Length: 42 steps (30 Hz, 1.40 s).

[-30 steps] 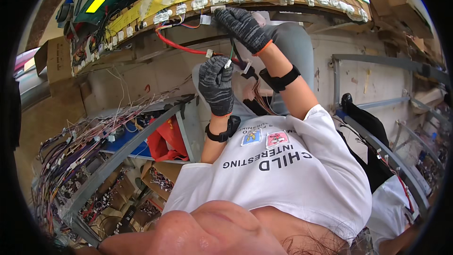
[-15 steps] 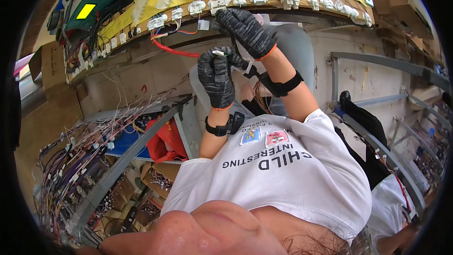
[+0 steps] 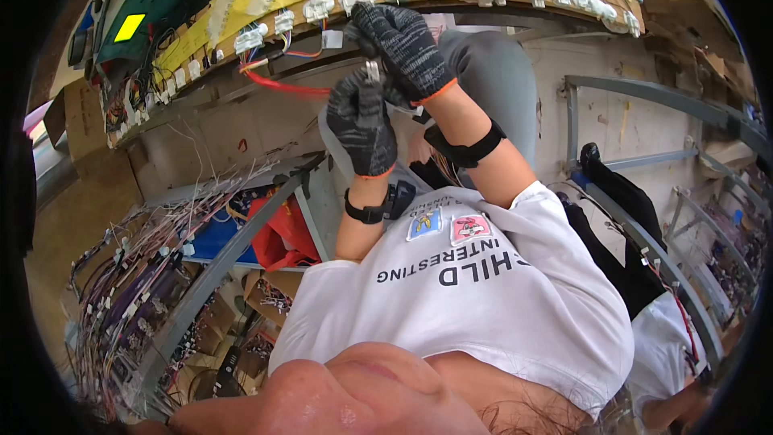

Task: Connecting and organizing electrical wires on a harness assembly board.

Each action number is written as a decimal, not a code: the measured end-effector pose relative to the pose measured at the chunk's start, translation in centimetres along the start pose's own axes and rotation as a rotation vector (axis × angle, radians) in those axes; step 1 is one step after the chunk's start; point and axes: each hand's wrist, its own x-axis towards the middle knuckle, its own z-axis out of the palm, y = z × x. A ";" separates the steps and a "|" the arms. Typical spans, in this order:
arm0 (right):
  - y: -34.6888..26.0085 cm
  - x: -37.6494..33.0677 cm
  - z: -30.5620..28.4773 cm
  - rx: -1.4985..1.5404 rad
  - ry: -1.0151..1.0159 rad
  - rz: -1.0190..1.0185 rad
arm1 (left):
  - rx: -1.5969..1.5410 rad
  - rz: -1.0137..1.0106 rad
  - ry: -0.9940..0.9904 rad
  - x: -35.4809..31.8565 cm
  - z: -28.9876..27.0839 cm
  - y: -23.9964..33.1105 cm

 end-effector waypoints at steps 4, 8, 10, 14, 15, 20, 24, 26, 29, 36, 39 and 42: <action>-3.8 -1.8 -2.8 -0.525 0.198 -0.163 | -0.036 -0.072 0.057 0.9 1.4 1.3; -3.4 -3.5 -2.5 0.201 0.212 0.148 | 0.387 0.343 -0.016 1.5 1.7 0.2; -2.0 -3.5 -3.1 0.258 0.110 0.253 | 0.422 0.242 -0.029 0.2 1.9 0.8; 0.7 -3.0 -2.8 -0.359 0.041 -0.060 | 0.434 0.307 0.356 -4.1 -1.1 -4.8; 0.0 -2.6 -2.8 -0.437 0.146 -0.185 | 0.371 0.127 0.298 -4.8 -3.1 -8.6; 0.6 -2.1 -2.9 -0.260 0.079 -0.123 | 0.502 0.080 0.072 -3.5 -2.8 -12.7; 1.0 -2.2 -3.2 -0.279 0.051 -0.183 | -0.239 -0.185 -0.012 -2.9 -4.1 -14.5; 1.8 -2.0 -4.1 -0.285 0.010 -0.235 | -0.386 -0.325 -0.110 -2.6 -3.2 -11.6; 2.8 -1.3 -5.4 -0.296 -0.043 -0.379 | -0.649 -0.544 -0.258 -2.3 -3.6 -11.2; -1.8 -2.1 -4.9 0.126 0.079 0.508 | -0.593 -0.585 -0.203 -1.6 -1.4 -8.9; 0.6 -5.8 -3.2 -0.128 0.009 -0.023 | -0.278 -0.316 -0.293 -1.9 -0.5 -9.6; -2.7 -4.1 -4.7 0.682 0.178 0.802 | -0.439 -0.536 -0.280 -0.1 1.2 -7.4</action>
